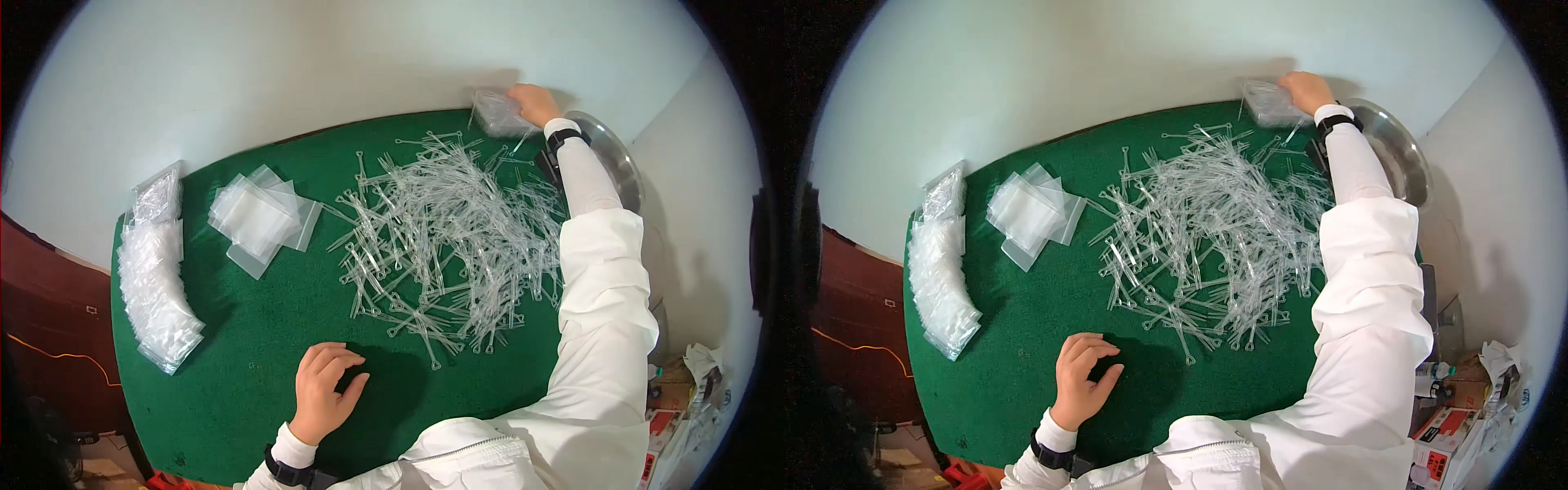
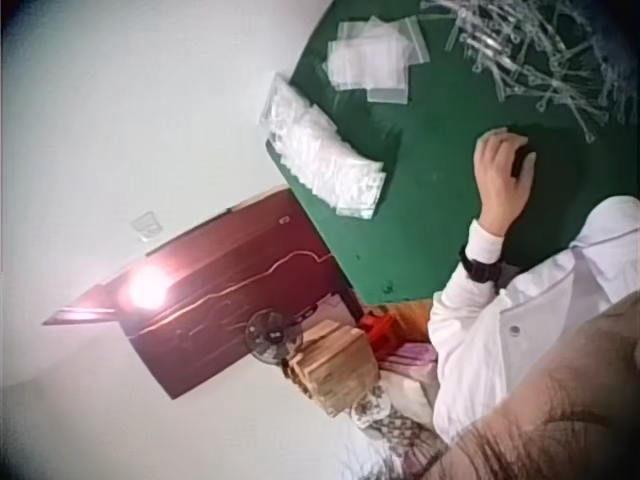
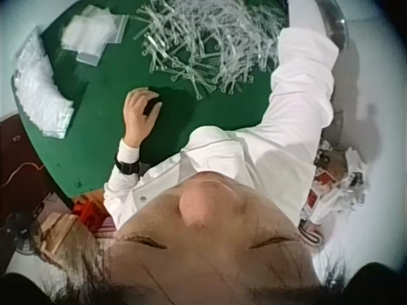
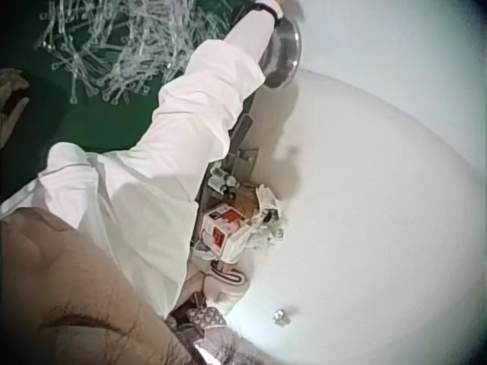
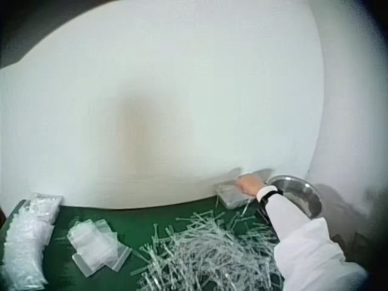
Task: Packing white plastic strips into small resealable bags.
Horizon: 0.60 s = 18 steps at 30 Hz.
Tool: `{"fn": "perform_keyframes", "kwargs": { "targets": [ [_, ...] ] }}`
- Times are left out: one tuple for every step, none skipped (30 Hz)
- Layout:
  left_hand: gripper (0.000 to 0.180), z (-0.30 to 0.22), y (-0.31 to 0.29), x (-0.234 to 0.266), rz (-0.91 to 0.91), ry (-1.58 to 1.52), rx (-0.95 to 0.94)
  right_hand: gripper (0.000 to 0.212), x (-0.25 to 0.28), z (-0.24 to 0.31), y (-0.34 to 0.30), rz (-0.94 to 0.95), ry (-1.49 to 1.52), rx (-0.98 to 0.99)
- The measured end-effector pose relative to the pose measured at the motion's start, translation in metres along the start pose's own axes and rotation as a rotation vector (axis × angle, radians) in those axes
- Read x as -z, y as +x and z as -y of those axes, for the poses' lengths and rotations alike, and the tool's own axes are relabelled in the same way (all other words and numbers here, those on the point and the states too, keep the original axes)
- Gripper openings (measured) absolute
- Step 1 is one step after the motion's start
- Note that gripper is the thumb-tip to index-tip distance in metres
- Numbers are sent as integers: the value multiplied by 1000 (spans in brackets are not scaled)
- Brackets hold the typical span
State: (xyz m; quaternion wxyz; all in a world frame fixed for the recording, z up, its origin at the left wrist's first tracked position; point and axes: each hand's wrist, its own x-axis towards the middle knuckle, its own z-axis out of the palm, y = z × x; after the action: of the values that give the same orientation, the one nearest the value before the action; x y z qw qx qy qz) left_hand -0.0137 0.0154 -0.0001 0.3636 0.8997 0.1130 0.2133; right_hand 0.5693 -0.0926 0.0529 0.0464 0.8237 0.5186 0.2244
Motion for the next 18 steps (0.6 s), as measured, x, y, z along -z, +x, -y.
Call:
{"fn": "perform_keyframes", "kwargs": {
  "targets": [
    [23,0,0,0,1,0,3,37,-3,1,1,17,10,-24],
    [23,0,0,0,1,-1,6,39,-6,3,3,34,19,-48],
    [23,0,0,0,1,-1,8,41,-8,4,4,50,27,-73],
    [23,0,0,0,1,-2,6,41,-7,5,6,50,26,-74],
    [23,1,0,0,-1,-2,3,42,-5,5,8,82,62,-75],
    [23,1,0,0,-3,-2,-1,42,-2,5,10,113,97,-76],
    [23,1,0,0,-6,-2,-4,43,1,5,12,144,133,-77],
    [23,1,0,0,-8,-2,-6,43,5,5,14,142,131,-77],
    [23,1,0,0,-8,-3,-6,45,6,5,17,197,195,-84],
    [23,1,-1,0,-9,-4,-6,46,9,5,20,253,259,-90],
    [23,2,-1,0,-9,-5,-7,47,11,5,23,307,323,-96],
    [23,2,-1,0,-11,-4,-9,47,15,4,25,304,322,-95],
    [24,1,-1,1,-13,-3,-12,47,19,2,27,328,351,-107],
    [24,1,-1,0,-12,-5,-13,47,22,0,28,356,379,-120],
    [24,1,-2,0,-11,-8,-14,48,25,-3,28,383,407,-133],
    [24,1,-2,0,-11,-11,-16,48,28,-6,27,384,404,-134],
    [24,1,-1,-1,-13,-12,-17,47,32,-10,26,352,412,-180],
    [24,1,-1,-1,-15,-13,-19,46,36,-14,25,320,419,-225]
  ]
}}
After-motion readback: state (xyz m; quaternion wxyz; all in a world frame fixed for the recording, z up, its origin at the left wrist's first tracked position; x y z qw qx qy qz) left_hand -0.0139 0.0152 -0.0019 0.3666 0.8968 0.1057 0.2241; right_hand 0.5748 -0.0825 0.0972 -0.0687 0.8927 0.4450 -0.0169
